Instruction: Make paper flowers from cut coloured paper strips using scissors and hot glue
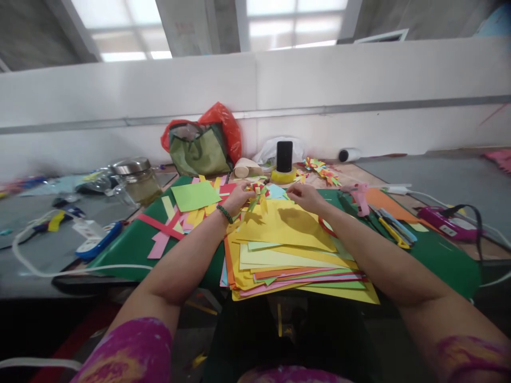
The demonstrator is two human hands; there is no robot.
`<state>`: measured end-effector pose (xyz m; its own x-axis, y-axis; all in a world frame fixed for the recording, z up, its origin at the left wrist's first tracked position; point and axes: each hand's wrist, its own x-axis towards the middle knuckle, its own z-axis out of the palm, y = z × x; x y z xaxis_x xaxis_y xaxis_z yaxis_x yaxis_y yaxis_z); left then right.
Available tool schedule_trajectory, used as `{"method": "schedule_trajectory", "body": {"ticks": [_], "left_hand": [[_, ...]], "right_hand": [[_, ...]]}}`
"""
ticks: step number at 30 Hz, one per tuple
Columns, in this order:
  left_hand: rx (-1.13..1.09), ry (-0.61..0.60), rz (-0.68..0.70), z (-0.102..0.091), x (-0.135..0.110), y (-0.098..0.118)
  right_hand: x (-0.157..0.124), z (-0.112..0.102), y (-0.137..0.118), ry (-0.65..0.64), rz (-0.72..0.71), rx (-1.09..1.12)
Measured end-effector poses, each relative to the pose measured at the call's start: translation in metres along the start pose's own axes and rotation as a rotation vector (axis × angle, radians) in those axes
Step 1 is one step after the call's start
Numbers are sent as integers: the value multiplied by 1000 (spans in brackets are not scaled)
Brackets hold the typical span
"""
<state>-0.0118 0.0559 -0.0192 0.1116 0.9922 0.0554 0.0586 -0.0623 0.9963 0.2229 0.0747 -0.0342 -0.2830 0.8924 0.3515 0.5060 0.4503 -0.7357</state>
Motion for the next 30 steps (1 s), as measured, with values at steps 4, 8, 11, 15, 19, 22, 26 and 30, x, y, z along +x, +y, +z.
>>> {"method": "schedule_trajectory", "body": {"ticks": [4, 8, 11, 15, 19, 22, 26, 30], "left_hand": [[62, -44, 12, 9, -5, -1], [100, -95, 27, 22, -10, -5], [128, -93, 63, 31, -13, -7], [135, -58, 94, 36, -15, -8], [130, -51, 81, 34, -14, -11], [122, -57, 92, 32, -13, -14], [128, -61, 121, 33, -13, -15], [149, -71, 126, 36, -15, -13]], "right_hand": [[-1, 6, -5, -54, 70, 153], [-6, 18, -15, -107, 79, 295], [-9, 26, -18, -119, 59, 311], [-9, 26, -17, -90, 15, 279], [-10, 19, -16, 20, -195, 90], [-11, 16, -17, 85, -361, -66], [-10, 14, -17, 109, -500, -176], [-7, 13, -13, 77, -521, -199]]}}
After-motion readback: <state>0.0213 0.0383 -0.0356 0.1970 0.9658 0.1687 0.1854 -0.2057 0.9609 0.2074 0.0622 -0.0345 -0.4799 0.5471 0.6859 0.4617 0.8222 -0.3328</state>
